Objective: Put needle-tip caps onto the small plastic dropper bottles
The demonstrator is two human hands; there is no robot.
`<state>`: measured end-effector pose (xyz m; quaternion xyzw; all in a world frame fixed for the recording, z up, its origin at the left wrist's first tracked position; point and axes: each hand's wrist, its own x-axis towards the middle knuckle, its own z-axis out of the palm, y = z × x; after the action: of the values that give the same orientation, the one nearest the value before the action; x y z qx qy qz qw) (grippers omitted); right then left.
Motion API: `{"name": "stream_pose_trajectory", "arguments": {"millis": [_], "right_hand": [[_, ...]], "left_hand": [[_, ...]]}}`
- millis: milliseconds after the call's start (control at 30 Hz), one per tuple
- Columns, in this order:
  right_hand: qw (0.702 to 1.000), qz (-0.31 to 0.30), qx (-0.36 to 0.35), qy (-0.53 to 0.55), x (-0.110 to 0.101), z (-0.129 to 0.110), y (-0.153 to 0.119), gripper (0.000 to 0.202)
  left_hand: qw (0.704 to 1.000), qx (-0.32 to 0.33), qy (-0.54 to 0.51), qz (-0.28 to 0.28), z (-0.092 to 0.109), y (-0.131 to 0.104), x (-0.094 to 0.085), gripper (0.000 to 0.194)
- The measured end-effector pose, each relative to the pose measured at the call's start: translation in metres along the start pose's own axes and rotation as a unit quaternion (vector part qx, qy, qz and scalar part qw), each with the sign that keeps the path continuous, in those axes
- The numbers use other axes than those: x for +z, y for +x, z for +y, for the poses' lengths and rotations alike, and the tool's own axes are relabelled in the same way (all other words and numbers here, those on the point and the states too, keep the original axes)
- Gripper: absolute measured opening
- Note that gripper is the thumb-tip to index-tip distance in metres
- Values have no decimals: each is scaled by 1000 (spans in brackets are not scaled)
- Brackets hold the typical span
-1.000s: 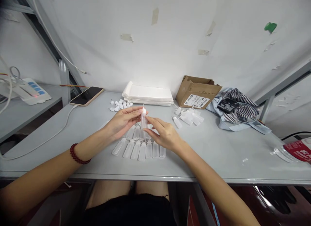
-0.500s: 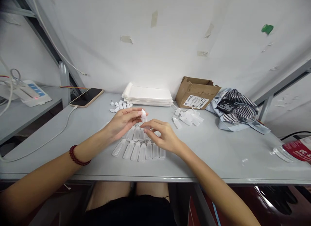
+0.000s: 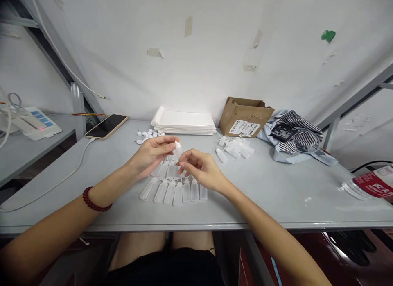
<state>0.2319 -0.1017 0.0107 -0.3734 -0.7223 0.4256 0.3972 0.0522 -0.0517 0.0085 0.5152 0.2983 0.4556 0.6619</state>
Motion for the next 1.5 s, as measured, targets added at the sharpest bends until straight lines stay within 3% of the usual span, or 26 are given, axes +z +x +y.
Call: {"name": "stream_pose_trajectory", "arguments": {"millis": [133,400,667,767,900,967,1067,1200,1333,1500], "right_hand": [[998,-7,31,59,-1,-1,1,20],[995,28,53,77,1,3,0,22],[987,-85,69,117,-6,-1,0,34],[993,-62,57,79,-5,-2,1,34],[998,53,12,-30,-2,7,2,33],[989,108,-18,-99,-1,14,2,32],[971,145,-52,-183,-1,22,3,29],[958,149,-72,-233,-1,26,2,23],[962,143,-70,-222,-3,21,1,9],[978,118,-35,-169,-8,10,0,18]], "left_hand": [[1000,-1,-2,-28,4,-2,0,27],[997,16,51,-64,0,-4,5,14],[972,11,126,-199,10,-6,0,28],[968,52,186,-162,9,-6,1,30],[946,147,290,-7,3,-6,5,23],[925,174,336,30,0,-7,9,22],[903,190,382,41,-3,-10,15,29],[887,187,419,45,-1,-12,17,35],[888,159,432,13,3,-10,12,34],[885,151,440,-30,10,-8,4,33]]}}
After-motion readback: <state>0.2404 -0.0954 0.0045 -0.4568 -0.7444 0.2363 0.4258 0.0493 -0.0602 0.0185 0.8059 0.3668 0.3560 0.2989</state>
